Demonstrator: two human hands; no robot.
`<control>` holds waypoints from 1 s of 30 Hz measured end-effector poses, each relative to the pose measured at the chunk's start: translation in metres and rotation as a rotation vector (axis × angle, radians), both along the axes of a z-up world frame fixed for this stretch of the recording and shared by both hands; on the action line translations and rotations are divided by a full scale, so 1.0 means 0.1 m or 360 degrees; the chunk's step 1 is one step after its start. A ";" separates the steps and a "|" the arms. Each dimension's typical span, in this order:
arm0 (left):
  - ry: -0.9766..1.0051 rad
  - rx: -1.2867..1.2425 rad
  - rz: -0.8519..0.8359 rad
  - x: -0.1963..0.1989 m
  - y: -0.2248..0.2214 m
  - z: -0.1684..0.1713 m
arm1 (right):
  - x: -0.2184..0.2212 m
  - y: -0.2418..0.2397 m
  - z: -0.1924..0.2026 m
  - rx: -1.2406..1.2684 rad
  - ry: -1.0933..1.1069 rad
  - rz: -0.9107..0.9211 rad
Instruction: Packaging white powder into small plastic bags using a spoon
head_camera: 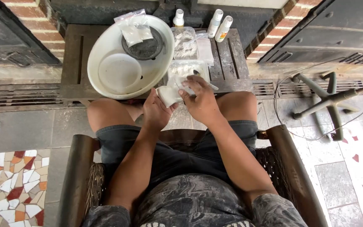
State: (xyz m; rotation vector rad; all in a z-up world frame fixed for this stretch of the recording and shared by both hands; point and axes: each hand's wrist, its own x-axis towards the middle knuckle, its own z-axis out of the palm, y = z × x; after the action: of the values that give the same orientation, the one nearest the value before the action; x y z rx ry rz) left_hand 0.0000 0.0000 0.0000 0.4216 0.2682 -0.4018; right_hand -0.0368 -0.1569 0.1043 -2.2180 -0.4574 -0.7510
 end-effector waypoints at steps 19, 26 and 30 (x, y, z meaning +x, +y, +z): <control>-0.0132 0.0011 -0.0150 0.01 -0.10 -0.15 | 0.09 0.09 0.30 -0.0250 0.0023 -0.0123; 0.0021 0.0190 -0.0292 -0.11 -0.17 -0.14 | 0.04 -0.10 0.25 -0.0516 -0.0228 -0.0332; 0.0175 0.0088 -0.0359 -0.38 -0.34 0.11 | 0.04 -0.07 -0.05 -0.0461 0.0090 -0.0266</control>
State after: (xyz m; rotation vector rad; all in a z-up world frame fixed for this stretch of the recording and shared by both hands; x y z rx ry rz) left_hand -0.0376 -0.0344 0.0106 0.4867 0.3403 -0.6408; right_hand -0.0325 -0.1637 0.0996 -2.5664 -0.3744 -0.7444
